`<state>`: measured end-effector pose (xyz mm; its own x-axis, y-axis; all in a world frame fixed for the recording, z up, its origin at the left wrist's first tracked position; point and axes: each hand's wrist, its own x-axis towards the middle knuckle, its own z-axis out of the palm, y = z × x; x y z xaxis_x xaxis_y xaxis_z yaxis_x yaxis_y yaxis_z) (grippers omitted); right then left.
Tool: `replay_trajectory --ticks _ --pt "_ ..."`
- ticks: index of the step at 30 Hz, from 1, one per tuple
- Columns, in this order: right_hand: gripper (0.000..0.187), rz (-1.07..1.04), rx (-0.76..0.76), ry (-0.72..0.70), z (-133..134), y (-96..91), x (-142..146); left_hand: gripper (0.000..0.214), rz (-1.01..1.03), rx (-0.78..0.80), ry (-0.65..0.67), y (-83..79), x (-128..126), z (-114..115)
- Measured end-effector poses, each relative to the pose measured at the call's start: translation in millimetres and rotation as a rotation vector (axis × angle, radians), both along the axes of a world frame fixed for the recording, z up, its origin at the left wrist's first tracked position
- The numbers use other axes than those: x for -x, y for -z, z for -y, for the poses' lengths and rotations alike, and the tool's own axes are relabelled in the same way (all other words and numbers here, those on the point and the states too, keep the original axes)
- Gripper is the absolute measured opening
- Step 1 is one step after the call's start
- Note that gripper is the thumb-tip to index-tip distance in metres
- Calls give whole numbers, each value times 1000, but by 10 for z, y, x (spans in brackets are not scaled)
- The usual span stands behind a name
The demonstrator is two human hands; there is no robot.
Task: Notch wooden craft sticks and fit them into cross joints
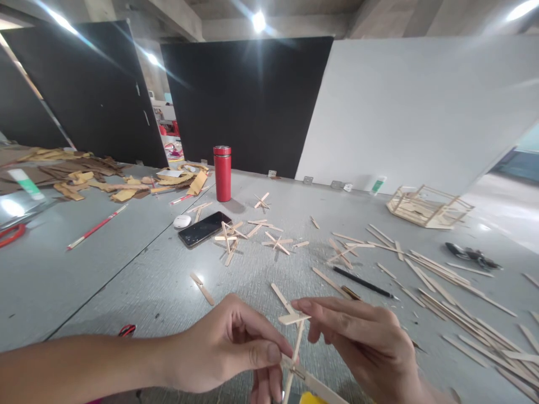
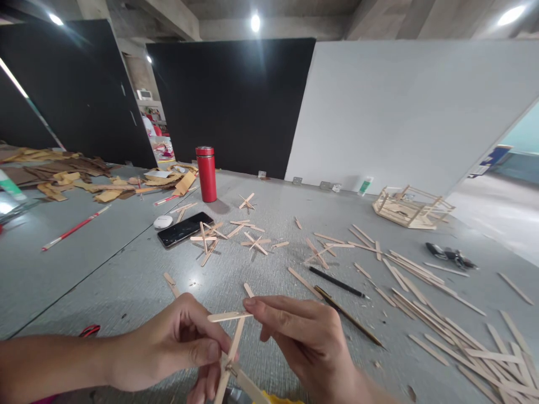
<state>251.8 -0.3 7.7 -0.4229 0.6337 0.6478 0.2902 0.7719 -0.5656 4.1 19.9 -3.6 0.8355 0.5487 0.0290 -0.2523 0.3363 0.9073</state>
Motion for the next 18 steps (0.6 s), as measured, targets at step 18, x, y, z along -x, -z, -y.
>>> replay_trajectory --ticks 18 --pt "73 61 -107 -46 -19 -69 30 40 -11 20 6 -55 -7 35"
